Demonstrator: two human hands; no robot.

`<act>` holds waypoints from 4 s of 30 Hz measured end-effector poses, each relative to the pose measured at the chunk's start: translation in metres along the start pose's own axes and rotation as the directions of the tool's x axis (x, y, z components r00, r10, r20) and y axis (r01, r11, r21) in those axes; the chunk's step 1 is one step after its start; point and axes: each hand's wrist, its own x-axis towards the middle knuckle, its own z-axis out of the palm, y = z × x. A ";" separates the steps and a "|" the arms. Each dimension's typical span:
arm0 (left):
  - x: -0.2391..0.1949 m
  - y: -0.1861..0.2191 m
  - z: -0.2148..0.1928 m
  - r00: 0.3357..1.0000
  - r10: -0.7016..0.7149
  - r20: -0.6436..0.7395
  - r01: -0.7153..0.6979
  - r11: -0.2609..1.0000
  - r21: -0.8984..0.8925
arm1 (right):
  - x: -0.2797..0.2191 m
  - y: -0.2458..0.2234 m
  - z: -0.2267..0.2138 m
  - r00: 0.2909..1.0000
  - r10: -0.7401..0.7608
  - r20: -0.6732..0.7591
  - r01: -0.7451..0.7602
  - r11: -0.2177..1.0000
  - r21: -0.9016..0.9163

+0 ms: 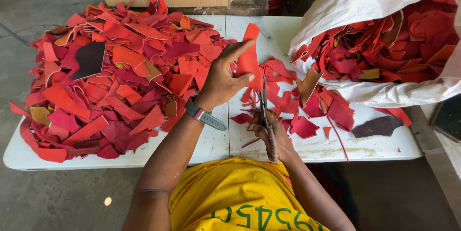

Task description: The person repeatedly picks up red fabric pieces from a pile on a white table and cuts them into smaller strips using shears. The cut pieces accumulate on the table and are occasionally placed into a white sack.

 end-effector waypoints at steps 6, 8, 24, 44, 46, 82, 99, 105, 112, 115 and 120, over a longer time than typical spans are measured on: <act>-0.008 0.001 0.006 0.999 -0.028 0.022 0.026 0.997 0.075 | 0.006 0.016 0.003 0.999 -0.052 0.014 0.051 0.994 0.094; -0.008 0.001 0.006 0.999 -0.038 0.036 0.036 0.997 0.066 | 0.006 0.024 0.009 0.999 -0.012 -0.031 0.017 0.987 0.157; -0.011 -0.012 0.022 0.994 -0.075 -0.082 0.082 0.994 0.078 | 0.014 0.050 0.012 0.998 -0.021 -0.053 0.032 0.975 0.219; -0.028 -0.006 0.044 0.994 -0.088 -0.065 0.088 0.996 -0.002 | 0.017 0.044 0.015 0.997 -0.079 -0.003 0.075 0.927 0.368; -0.031 0.000 0.049 0.996 -0.082 -0.046 0.083 0.996 0.024 | 0.021 0.041 0.012 0.996 -0.082 -0.026 0.086 0.926 0.368; -0.043 -0.052 0.018 0.992 -0.044 -0.119 0.039 0.998 -0.046 | 0.012 0.046 -0.006 0.980 0.019 -0.200 0.077 0.885 0.459; 0.003 -0.083 -0.135 0.940 0.261 -0.218 -0.054 0.748 0.662 | -0.043 0.058 -0.111 0.920 0.105 -0.378 0.076 0.898 0.433; -0.032 -0.098 0.083 0.873 -0.239 0.426 0.059 0.917 0.394 | -0.043 0.060 -0.109 0.914 0.065 -0.400 0.134 0.884 0.449; -0.014 -0.102 0.122 0.656 -0.423 0.625 -0.083 0.782 0.617 | -0.043 0.054 -0.107 0.919 0.031 -0.393 0.156 0.886 0.436; -0.022 -0.108 0.121 0.842 -0.124 0.525 -0.139 0.890 0.434 | -0.041 0.053 -0.106 0.920 0.040 -0.390 0.150 0.883 0.446; -0.032 -0.108 0.111 0.949 -0.225 0.221 0.159 0.947 0.278 | -0.043 0.049 -0.106 0.909 0.036 -0.416 0.126 0.926 0.356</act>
